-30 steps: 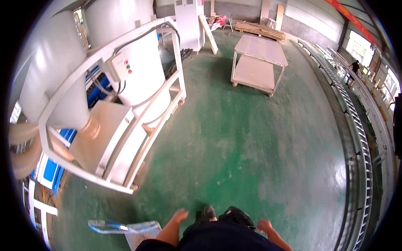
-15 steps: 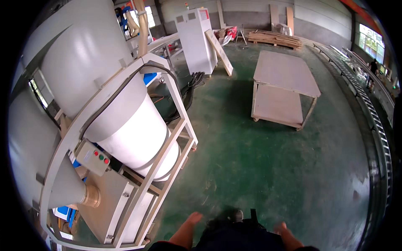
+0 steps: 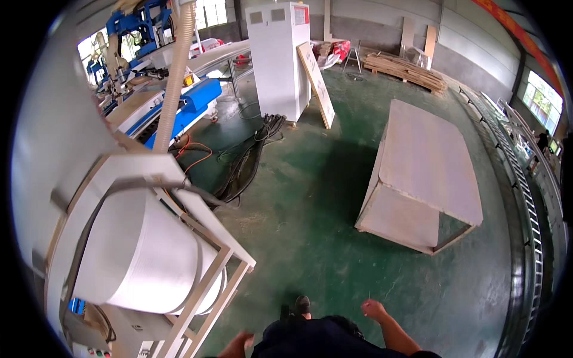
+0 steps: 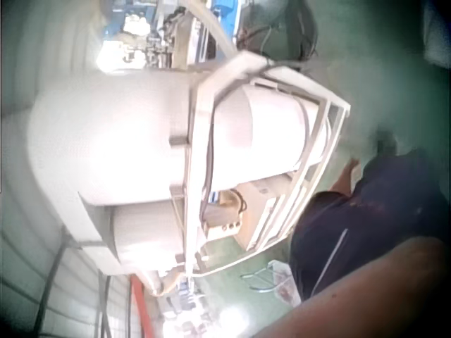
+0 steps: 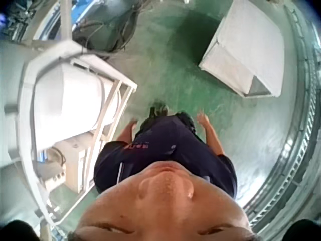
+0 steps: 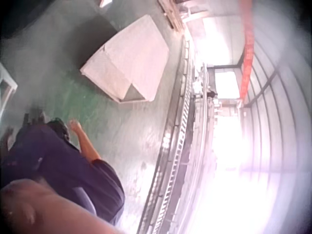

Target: The person feeds a wooden board into an industrial woodworking machine, uses an air nozzle to spray the board and machine bed, and later applies a piece of yellow tape to a board.

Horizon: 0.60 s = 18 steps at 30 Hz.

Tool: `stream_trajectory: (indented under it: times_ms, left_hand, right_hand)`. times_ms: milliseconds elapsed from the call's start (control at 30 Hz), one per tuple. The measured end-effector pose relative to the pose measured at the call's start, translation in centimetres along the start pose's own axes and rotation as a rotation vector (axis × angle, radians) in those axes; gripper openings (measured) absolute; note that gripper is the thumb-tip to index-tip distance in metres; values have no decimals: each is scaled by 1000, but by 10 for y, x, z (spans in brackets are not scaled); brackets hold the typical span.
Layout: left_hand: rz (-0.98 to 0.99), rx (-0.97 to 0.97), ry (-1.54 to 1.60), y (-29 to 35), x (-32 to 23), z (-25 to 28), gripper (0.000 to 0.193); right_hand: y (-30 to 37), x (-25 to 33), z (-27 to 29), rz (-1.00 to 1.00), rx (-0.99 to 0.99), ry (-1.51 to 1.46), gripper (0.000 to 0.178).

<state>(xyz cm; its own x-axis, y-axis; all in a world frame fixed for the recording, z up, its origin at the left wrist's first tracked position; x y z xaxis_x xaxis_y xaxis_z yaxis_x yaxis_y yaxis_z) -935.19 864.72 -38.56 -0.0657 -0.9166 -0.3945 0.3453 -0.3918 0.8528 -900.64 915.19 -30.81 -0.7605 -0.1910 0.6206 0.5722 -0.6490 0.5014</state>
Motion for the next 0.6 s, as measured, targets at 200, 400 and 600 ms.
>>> stream_trajectory:
  times_ms: [200, 400, 600]
  left_hand:
    - [-438, -379, 219, -96, -437, 236, 32]
    - [-675, -371, 301, -233, -657, 342, 31]
    - [-430, 11, -403, -381, -554, 403, 28]
  right_hand:
    - [-58, 139, 94, -116, 60, 172, 33]
    - [-259, 287, 205, 144, -80, -144, 32]
    - [-478, 445, 358, 422, -249, 77, 27]
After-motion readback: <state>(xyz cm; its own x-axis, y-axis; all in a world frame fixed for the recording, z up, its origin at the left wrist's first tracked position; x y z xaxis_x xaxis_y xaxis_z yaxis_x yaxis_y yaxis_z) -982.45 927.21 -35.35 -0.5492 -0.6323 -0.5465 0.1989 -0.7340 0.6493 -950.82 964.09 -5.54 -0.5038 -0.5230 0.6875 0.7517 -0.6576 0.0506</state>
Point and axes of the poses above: each hand's wrist, its own y-axis away from the middle knuckle, its own z-axis out of the back of the hand, x = y × z, the point moved 5 cm from there along -y, towards the middle knuckle, and after that the axes turned 9 degrees about y, right-handed, at the moved point
